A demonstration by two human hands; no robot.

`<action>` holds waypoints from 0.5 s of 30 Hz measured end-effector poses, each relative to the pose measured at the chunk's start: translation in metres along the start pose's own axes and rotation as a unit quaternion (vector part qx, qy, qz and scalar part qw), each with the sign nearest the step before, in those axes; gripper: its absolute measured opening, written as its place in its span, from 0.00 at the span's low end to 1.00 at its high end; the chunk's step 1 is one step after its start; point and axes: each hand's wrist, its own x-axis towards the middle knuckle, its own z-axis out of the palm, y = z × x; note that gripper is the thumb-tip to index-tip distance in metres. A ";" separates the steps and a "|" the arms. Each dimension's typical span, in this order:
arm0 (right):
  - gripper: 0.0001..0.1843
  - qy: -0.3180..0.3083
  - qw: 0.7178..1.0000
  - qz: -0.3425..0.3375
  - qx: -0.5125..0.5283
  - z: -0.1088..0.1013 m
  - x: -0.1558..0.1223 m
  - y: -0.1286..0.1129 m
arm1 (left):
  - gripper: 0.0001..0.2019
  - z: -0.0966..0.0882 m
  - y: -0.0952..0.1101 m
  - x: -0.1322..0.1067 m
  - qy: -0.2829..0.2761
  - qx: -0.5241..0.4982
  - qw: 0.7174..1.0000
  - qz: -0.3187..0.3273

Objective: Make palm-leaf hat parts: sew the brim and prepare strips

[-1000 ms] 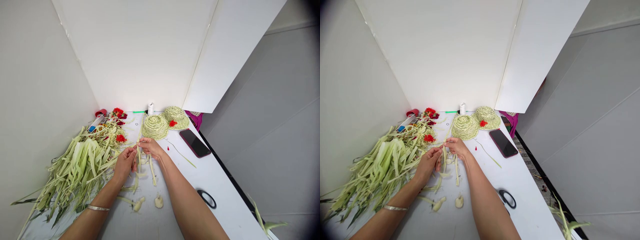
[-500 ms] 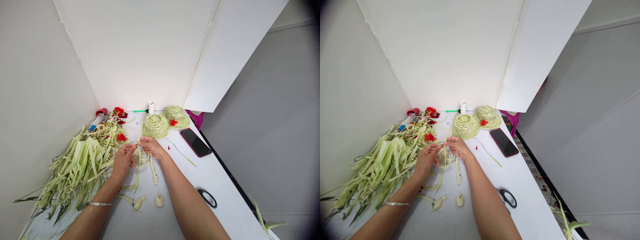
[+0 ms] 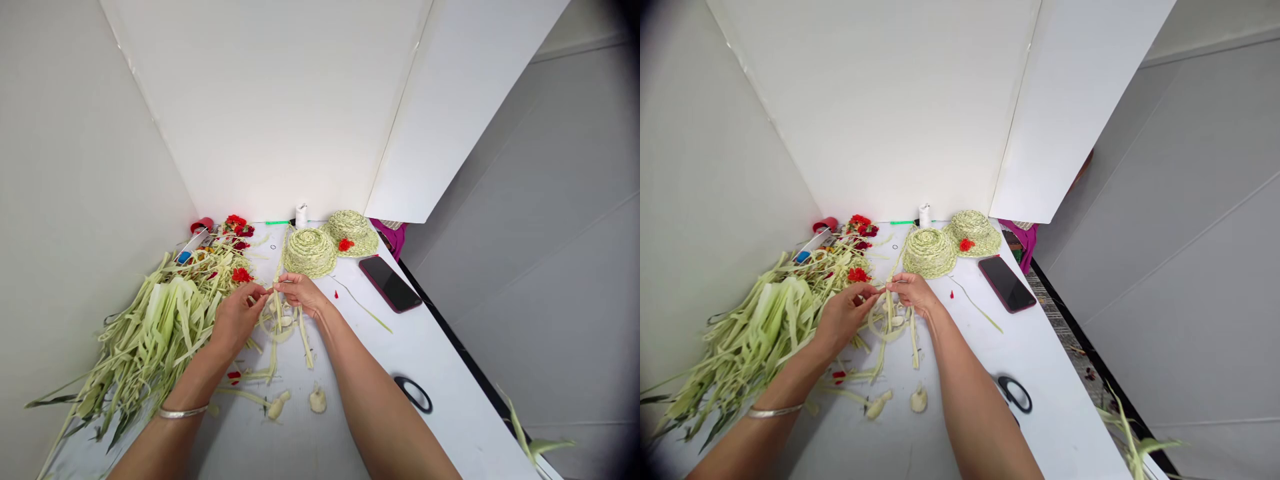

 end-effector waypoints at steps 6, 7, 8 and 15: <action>0.24 -0.002 1.000 0.001 0.003 0.001 0.000 0.000 | 0.05 0.000 0.005 0.002 -0.020 0.173 0.977 0.119; 0.24 0.000 1.000 0.001 0.004 0.001 0.000 -0.001 | 0.05 0.000 0.006 0.003 -0.031 0.180 0.975 0.129; 0.24 0.001 1.000 0.001 0.005 0.002 -0.001 -0.001 | 0.05 0.001 0.006 0.003 -0.041 0.187 0.972 0.137; 0.25 0.003 1.000 0.002 0.007 0.002 -0.002 -0.003 | 0.06 0.001 -0.004 0.013 -0.049 0.249 0.948 0.193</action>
